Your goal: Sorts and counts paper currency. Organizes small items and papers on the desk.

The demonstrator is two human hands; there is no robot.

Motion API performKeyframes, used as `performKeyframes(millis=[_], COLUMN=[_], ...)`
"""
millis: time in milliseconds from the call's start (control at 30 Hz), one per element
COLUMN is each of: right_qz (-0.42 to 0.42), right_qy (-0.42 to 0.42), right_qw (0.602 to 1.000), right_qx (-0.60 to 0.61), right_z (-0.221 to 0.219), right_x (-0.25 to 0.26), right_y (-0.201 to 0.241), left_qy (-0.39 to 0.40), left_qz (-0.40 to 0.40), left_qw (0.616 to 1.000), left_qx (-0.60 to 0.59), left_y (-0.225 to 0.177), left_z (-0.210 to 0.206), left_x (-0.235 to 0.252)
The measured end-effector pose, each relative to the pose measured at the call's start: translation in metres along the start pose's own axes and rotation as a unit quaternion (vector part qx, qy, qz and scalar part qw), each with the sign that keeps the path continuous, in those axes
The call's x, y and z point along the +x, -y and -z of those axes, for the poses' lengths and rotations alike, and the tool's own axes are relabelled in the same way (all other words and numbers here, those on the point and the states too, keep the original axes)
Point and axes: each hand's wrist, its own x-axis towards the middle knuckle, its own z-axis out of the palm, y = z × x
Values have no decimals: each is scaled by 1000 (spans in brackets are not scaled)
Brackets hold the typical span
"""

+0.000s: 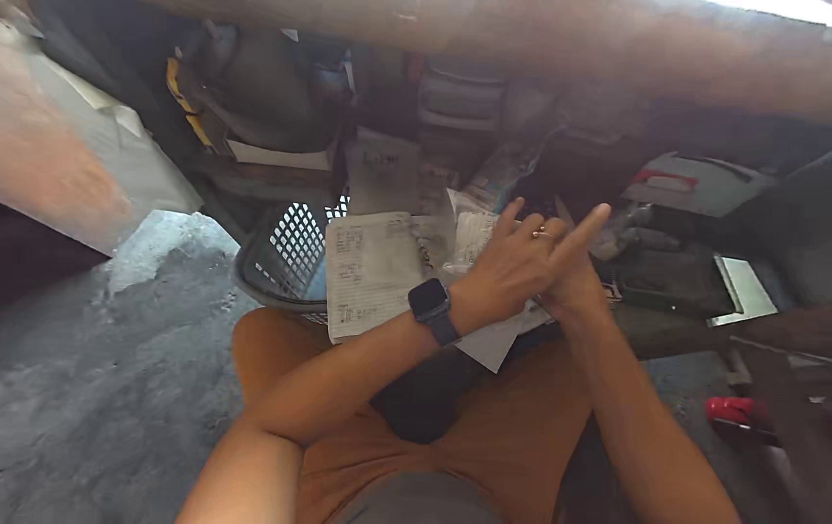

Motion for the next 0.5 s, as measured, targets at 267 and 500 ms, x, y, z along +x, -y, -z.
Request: performKeyframes(millis=[267, 500], right_qz=[-74, -12], right_qy=[-13, 12], right_qw=[993, 999], right_qx=[-91, -43], right_z=[18, 11], right_x=[-15, -21], right_y=[18, -14], left_qy=[27, 11], left_qz=[-8, 12], left_qw=[998, 1000], left_qx=[-62, -15], left_y=[16, -8], left_z=[37, -13], left_x=[-24, -13])
